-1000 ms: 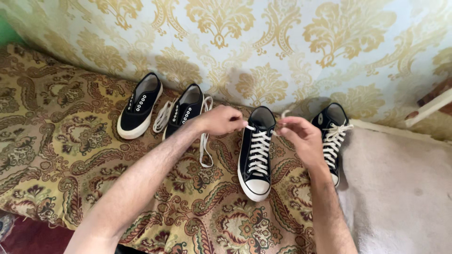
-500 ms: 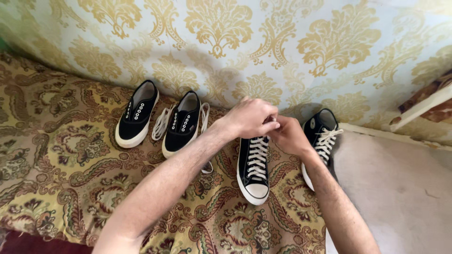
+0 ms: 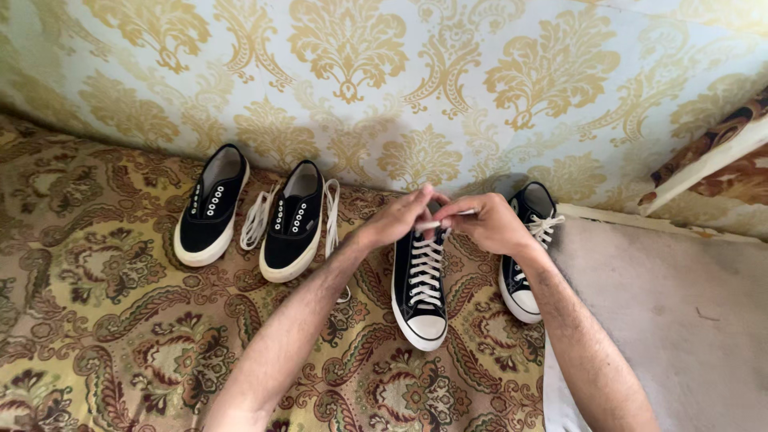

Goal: The person laces a black high-top sneaker by threading white laces through the eyelets and tying a bow. They then move to a black slip-on shoe and begin threading its laces through the eyelets.

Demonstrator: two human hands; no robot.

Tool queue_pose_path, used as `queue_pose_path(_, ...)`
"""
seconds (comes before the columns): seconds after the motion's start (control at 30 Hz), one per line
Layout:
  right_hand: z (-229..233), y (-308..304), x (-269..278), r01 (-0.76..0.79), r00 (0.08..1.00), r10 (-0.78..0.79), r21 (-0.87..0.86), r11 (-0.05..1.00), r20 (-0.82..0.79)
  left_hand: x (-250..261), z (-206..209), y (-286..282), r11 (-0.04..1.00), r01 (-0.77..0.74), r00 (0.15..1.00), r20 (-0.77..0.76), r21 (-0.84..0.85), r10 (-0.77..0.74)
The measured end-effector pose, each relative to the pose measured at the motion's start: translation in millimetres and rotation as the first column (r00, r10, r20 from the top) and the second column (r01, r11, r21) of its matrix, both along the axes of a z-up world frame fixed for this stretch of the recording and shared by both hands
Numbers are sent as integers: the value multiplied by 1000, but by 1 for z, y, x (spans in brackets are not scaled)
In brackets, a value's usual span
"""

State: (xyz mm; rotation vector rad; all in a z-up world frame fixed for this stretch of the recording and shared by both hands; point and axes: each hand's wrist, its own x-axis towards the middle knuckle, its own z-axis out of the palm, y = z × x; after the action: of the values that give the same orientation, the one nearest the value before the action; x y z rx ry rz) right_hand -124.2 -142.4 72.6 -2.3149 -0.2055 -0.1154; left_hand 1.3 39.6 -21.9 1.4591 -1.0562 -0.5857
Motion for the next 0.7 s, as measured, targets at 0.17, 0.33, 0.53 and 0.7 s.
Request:
queue_pose_path(0.17, 3, 8, -4, -111, 958, 175, -268, 957, 228, 16, -7, -7, 1000, 12, 996, -91, -13, -13)
queue_pose_path(0.33, -17, 23, -9, 24, 858, 182, -391, 920, 480, 18, -10, 0, 1000, 20, 980, -196, -7, -21)
queue_pose_path(0.53, -39, 30, -11, 152, 747, 138, -368, 917, 651, 7, 5, 13, 996, -78, 991, 102, -36, 82)
queue_pose_path(0.7, -47, 25, -20, 169, 726, 54, -254, 952, 685, -13, 24, 30, 950, -313, 872, 391, -15, 294)
